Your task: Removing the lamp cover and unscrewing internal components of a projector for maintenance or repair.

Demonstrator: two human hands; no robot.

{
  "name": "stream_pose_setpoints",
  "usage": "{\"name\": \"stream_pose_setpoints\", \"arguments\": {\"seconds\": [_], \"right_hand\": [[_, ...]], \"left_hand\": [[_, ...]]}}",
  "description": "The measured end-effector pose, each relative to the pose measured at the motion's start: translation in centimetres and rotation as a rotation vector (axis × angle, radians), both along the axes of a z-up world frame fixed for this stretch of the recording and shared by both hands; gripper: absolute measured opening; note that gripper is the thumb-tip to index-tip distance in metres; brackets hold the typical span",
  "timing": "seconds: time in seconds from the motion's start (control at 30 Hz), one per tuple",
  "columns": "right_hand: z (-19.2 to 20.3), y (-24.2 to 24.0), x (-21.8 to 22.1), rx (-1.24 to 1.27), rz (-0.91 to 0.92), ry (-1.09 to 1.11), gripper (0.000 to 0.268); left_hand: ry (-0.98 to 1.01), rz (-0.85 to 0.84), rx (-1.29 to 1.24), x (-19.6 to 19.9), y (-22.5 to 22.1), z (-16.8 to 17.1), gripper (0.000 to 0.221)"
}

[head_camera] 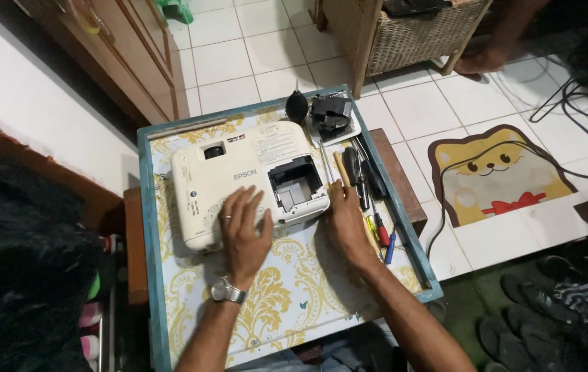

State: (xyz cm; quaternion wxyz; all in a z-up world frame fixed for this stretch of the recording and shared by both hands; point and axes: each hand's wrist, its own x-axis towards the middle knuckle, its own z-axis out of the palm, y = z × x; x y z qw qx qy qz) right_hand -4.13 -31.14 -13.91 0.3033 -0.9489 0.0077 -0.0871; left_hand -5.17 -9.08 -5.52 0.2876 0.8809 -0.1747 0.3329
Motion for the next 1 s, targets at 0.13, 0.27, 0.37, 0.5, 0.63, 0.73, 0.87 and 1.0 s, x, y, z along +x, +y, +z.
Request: {"name": "stream_pose_setpoints", "arguments": {"seconds": [0.13,0.27,0.37,0.5,0.63,0.73,0.87,1.0], "right_hand": [[-1.4,-0.9,1.0,-0.095,-0.004,-0.037,0.080],[-2.6,-2.1,1.8,-0.236,0.006,-0.071,0.079],[-4.6,-4.6,3.1,-0.256,0.011,-0.137,0.061],[-0.5,-6.5,3.9,-0.153,-0.108,-0.144,0.028],[1.2,-6.9,7.4,-0.222,-0.174,0.080,0.037],[1.7,-6.9,9.1,-0.219,-0.210,0.165,0.035],[-1.2,-8.7,11.7,-0.230,-0.260,0.157,0.043],[5.1,-6.5,8.7,-0.082,-0.260,0.300,0.048]], "left_hand": [[-0.083,-0.051,0.085,-1.7,-2.9,-1.6,0.039],[-0.147,-0.044,0.117,-1.7,-3.4,-3.0,0.038],[-0.176,-0.045,0.146,-1.4,-2.7,-3.9,0.043],[-0.212,-0.053,0.170,-1.3,-2.4,-4.9,0.051],[-0.217,-0.056,0.102,-1.3,-2.8,-4.6,0.052],[-0.222,-0.051,0.098,-1.4,-2.6,-4.3,0.050],[-0.233,-0.064,0.087,-1.4,-2.5,-4.2,0.051],[-0.225,-0.076,0.074,-1.7,-2.4,-4.1,0.052]]}}
